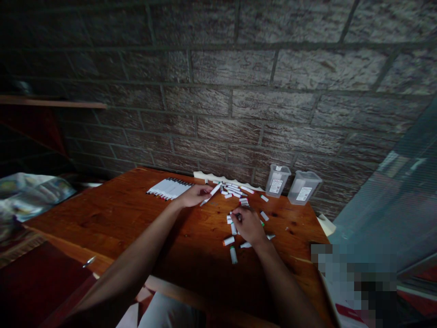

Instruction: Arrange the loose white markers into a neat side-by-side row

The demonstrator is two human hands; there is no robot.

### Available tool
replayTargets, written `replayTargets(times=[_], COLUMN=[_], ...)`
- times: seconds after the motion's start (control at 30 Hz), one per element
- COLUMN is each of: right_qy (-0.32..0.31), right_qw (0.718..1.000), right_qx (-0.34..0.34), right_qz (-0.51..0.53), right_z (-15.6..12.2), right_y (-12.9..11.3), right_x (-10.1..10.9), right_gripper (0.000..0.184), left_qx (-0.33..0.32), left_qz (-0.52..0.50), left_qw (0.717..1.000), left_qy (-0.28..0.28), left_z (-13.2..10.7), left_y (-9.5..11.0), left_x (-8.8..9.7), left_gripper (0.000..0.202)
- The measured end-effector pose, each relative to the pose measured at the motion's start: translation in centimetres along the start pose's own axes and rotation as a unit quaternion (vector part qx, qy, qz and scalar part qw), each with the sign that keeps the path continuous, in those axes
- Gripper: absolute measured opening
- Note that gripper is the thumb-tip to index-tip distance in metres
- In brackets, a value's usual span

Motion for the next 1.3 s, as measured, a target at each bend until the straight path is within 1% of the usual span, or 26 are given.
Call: replayTargets(times=[0.03,0.07,0.13,0.17,0.23,0.3,0.33,0.4,0.47,0.53,0.6,0.7,0.8,0.9,1.0,1.13,1.2,1.3], right_qy=[0.001,-0.001,-0.006,-0.008,-0.009,-0.007,-0.007,-0.007,-0.006,-0.006,-0.006,-0.012,-0.016,-0.015,-0.012,-0.011,-0.013,-0.02], right_qw=[1.0,1.0,1.0,1.0,1.0,1.0,1.0,1.0,1.0,1.0,1.0,1.0,1.0,1.0,1.0,1.0,1.0,1.0], right_qx=[0.003,0.005,0.004,0.004,0.002,0.001,0.001,0.0,-0.001,0.001,0.008,0.015,0.013,0.009,0.01,0.013,0.008,0.008], right_qz=[0.002,0.005,0.009,0.01,0.009,0.008,0.008,0.008,0.007,0.005,0.003,0.001,0.004,0.009,0.013,0.011,0.006,0.0], right_z=[0.0,0.0,0.0,0.0,0.0,0.0,0.0,0.0,0.0,0.0,0.1,0.1,0.1,0.1,0.0,0.1,0.1,0.0], right_y=[0.0,0.1,0.1,0.1,0.1,0.0,0.0,-0.1,-0.1,-0.1,0.0,0.1,0.2,0.2,0.2,0.1,0.0,-0.1], right_x=[0.0,0.0,-0.1,-0.1,0.0,0.0,0.0,0.0,-0.1,-0.2,-0.2,-0.3,-0.2,-0.3,-0.3,-0.3,-0.3,-0.2], right_gripper=[0.022,0.022,0.023,0.023,0.023,0.023,0.023,0.023,0.022,0.022,0.022,0.023,0.024,0.024,0.024,0.024,0.024,0.025], left_qx=[0.014,0.039,0.108,0.14,0.199,0.234,0.236,0.216,0.189,0.181,0.173,0.136,0.111,0.095,0.045,-0.033,-0.058,-0.077], left_qz=[0.086,0.17,0.299,0.342,0.395,0.423,0.435,0.458,0.47,0.461,0.438,0.403,0.382,0.375,0.382,0.384,0.374,0.353], left_qw=[0.996,0.984,0.947,0.928,0.896,0.875,0.869,0.863,0.862,0.868,0.881,0.904,0.916,0.921,0.923,0.922,0.925,0.932], left_qy=[-0.012,-0.028,-0.047,-0.041,-0.022,-0.004,-0.001,-0.003,0.005,0.026,0.042,0.047,0.056,0.048,0.03,0.029,0.031,0.032], left_z=[-0.2,-0.4,-0.8,-1.0,-1.2,-1.6,-1.8,-2.4,-3.0,-3.6,-3.9,-4.0,-4.0,-4.1,-4.1,-3.8,-3.6,-3.5], left_y=[0.0,0.2,0.8,1.2,2.2,2.9,3.1,3.0,2.4,1.5,0.7,-0.3,-0.9,-1.2,-1.1,-0.7,-0.7,-1.0], left_x=[0.3,0.4,0.5,0.4,-0.1,-0.7,-0.9,-1.0,-0.7,-0.2,0.2,0.5,0.6,0.7,0.3,-0.5,-0.8,-0.9], left_gripper=[0.019,0.017,0.016,0.016,0.023,0.032,0.035,0.036,0.036,0.036,0.033,0.026,0.023,0.02,0.025,0.029,0.029,0.031])
Point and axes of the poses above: each hand's wrist, its own z-axis towards the middle knuckle, its own x-axis out of the back of the hand, y = z × x, the point moved 1 cm from there along z, towards the middle knuckle, and after that the axes turned 6 degrees about -y, right-handed, at the moved point
